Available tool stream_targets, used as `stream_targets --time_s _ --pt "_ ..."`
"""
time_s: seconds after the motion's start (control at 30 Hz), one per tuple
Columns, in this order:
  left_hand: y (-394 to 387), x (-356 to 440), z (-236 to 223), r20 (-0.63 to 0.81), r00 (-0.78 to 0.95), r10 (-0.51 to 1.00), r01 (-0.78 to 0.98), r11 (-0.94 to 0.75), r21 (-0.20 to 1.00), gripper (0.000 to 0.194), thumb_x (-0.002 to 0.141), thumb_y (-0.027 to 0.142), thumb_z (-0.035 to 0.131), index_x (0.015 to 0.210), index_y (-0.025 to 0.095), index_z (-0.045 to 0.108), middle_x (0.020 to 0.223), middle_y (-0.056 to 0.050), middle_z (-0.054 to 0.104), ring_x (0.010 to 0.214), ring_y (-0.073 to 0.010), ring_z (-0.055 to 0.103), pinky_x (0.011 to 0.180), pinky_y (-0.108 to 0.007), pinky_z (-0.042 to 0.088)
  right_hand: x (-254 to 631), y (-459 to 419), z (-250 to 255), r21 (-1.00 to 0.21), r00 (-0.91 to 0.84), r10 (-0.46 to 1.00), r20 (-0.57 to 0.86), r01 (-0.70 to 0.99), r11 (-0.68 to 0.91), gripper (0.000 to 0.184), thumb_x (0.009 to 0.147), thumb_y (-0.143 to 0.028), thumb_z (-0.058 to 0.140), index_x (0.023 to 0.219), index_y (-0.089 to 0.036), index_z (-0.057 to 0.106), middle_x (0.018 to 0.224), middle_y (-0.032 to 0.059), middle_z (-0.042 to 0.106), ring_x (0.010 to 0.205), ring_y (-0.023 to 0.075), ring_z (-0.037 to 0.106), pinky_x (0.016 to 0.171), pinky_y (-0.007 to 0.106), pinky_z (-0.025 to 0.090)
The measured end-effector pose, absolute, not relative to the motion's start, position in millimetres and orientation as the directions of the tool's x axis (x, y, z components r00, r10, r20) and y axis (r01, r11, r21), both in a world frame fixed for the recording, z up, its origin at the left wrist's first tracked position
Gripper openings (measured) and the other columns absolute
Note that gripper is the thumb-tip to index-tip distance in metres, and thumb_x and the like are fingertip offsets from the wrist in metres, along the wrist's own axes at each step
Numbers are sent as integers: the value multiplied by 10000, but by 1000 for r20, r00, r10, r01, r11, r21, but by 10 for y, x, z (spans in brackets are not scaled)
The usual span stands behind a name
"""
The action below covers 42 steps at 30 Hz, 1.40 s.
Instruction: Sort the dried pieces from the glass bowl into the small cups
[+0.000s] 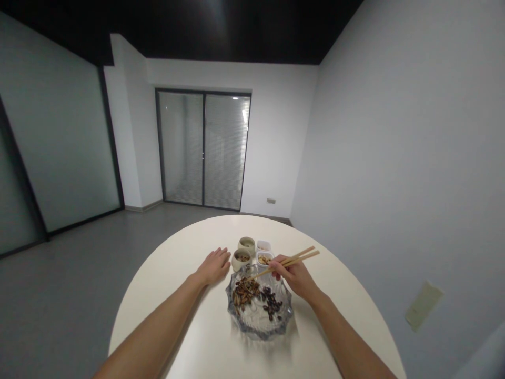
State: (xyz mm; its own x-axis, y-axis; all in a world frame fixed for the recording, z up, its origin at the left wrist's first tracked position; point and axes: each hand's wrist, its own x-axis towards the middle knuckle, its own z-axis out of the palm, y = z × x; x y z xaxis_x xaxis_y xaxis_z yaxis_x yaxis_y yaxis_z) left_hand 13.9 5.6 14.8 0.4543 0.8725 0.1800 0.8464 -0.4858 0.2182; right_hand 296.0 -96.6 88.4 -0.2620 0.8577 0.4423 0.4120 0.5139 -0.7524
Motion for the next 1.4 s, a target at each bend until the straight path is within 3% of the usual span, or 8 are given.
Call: stream_targets --time_s 0.3,0.43,0.6,0.8,1.0,1.13,1.4 --pt "72 130 126 186 451 873 839 -486 244 498 984 384 336 1419 180 465 1557 -119 353 1451 -315 276 1179 -499 236 2942 -836 1006 -746 -66 799 598 318 585 403 893 -569 583 783 -194 682 626 27 665 541 162 591 528 277 499" --pt "78 121 117 195 455 869 836 -492 241 486 981 386 345 1406 190 476 1551 -115 364 1447 -304 286 1179 -492 239 2866 -673 1015 -704 -96 779 619 370 606 397 925 -546 551 822 -192 698 643 25 667 569 162 599 559 272 497" --pt "98 114 101 202 468 860 832 -506 228 476 985 378 335 1394 189 487 1542 -122 377 1442 -302 296 1173 -498 248 2777 -498 978 -654 -194 791 581 467 595 371 954 -504 524 821 -202 694 649 15 672 580 160 605 564 259 483" --pt "121 108 82 201 472 858 827 -510 236 462 983 374 345 1391 213 490 1543 -105 381 1446 -278 290 1175 -495 245 2742 -477 959 -661 -281 798 533 450 600 329 934 -481 575 839 -195 708 701 17 694 645 170 623 614 263 488" --pt "100 114 93 213 472 856 829 -512 224 470 981 374 341 1393 200 488 1537 -115 386 1440 -300 299 1170 -496 255 2879 -625 998 -725 -122 814 567 395 564 375 923 -520 557 805 -193 699 620 21 671 585 175 621 569 266 486" --pt "86 127 105 210 466 860 837 -505 212 477 982 373 338 1395 185 485 1535 -125 386 1434 -310 310 1170 -490 258 3036 -843 1033 -698 -89 815 572 470 541 444 941 -528 513 716 -189 692 510 7 598 490 157 552 494 253 419" --pt "81 122 106 208 465 861 840 -503 205 475 989 380 325 1396 193 483 1537 -120 385 1435 -304 311 1171 -479 258 3091 -1150 1083 -662 -286 847 449 530 530 414 923 -485 581 662 -178 676 512 8 582 481 137 505 455 237 360"
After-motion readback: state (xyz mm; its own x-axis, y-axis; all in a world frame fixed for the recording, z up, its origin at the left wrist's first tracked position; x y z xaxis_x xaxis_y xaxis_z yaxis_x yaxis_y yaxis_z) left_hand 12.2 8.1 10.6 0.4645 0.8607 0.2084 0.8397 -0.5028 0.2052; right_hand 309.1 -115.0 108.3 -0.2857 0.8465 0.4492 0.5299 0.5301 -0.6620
